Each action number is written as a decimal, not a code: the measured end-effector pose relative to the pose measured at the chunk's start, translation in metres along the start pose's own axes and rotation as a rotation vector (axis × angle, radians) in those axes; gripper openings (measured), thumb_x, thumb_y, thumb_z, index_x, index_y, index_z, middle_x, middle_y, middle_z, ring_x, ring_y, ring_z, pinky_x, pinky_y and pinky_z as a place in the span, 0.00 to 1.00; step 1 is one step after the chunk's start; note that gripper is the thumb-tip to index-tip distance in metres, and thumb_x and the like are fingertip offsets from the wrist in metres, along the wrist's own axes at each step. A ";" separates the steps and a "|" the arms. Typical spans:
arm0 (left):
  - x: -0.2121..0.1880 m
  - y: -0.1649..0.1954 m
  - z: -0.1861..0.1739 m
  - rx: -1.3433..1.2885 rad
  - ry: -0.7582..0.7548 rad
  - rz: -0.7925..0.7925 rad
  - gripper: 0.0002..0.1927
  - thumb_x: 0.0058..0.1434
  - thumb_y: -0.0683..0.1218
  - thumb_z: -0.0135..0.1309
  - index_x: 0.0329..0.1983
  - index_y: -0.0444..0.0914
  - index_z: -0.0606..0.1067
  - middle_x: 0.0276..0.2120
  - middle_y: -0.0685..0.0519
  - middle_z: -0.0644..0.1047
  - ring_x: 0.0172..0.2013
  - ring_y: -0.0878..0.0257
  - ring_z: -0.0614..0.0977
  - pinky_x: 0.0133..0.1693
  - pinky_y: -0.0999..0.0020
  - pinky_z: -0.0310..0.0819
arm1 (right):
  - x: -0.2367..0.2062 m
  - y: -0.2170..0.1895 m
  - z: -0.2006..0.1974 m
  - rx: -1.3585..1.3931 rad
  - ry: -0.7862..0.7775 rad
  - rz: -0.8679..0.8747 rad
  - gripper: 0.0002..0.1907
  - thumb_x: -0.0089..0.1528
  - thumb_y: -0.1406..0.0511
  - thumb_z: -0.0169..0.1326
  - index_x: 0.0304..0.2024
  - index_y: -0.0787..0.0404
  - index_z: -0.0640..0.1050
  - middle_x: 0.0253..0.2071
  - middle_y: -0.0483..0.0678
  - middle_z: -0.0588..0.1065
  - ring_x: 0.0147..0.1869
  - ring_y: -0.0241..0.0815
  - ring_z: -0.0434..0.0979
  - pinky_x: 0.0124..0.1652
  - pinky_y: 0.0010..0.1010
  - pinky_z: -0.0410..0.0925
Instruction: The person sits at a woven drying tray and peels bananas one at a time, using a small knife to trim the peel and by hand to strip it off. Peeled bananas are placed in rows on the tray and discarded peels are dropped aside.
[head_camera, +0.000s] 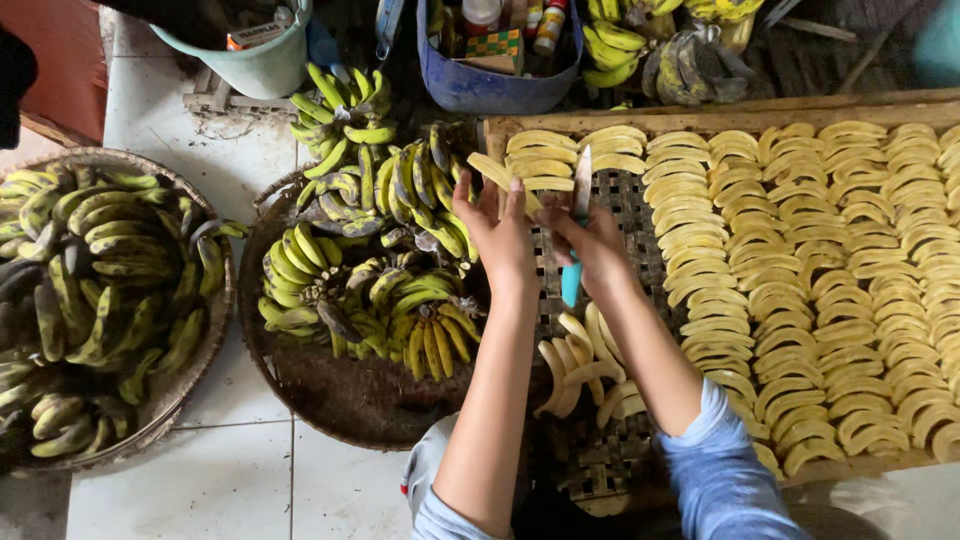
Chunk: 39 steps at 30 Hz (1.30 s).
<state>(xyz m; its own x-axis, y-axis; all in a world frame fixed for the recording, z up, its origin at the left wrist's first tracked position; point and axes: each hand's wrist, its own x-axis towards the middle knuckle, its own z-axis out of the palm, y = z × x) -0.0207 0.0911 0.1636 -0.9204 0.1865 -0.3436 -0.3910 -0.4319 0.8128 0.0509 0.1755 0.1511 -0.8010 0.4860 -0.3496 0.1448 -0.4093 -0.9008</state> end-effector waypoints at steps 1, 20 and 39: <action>0.000 0.005 -0.001 -0.022 0.051 -0.045 0.36 0.67 0.39 0.52 0.73 0.46 0.50 0.68 0.45 0.61 0.65 0.58 0.68 0.62 0.65 0.63 | 0.008 -0.004 0.002 -0.018 0.024 -0.049 0.08 0.66 0.68 0.58 0.47 0.64 0.80 0.28 0.42 0.74 0.21 0.26 0.63 0.20 0.22 0.55; 0.038 0.000 -0.032 -0.169 0.239 -0.029 0.32 0.64 0.40 0.52 0.70 0.41 0.57 0.69 0.44 0.61 0.65 0.56 0.69 0.64 0.62 0.60 | 0.071 -0.010 0.024 -0.850 0.363 -0.381 0.11 0.58 0.64 0.69 0.38 0.62 0.81 0.34 0.46 0.81 0.37 0.36 0.81 0.40 0.29 0.72; 0.014 -0.059 -0.033 -0.116 0.152 -0.128 0.30 0.64 0.44 0.53 0.69 0.42 0.59 0.65 0.49 0.69 0.60 0.58 0.72 0.63 0.57 0.60 | -0.044 0.078 -0.147 -1.157 0.163 0.258 0.14 0.61 0.56 0.63 0.33 0.59 0.81 0.29 0.49 0.79 0.34 0.43 0.77 0.39 0.36 0.69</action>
<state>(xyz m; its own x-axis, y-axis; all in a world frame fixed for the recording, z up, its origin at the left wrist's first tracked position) -0.0107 0.0905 0.0950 -0.8500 0.1151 -0.5141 -0.4939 -0.5136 0.7016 0.1834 0.2357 0.0579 -0.6004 0.6182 -0.5074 0.7944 0.3879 -0.4674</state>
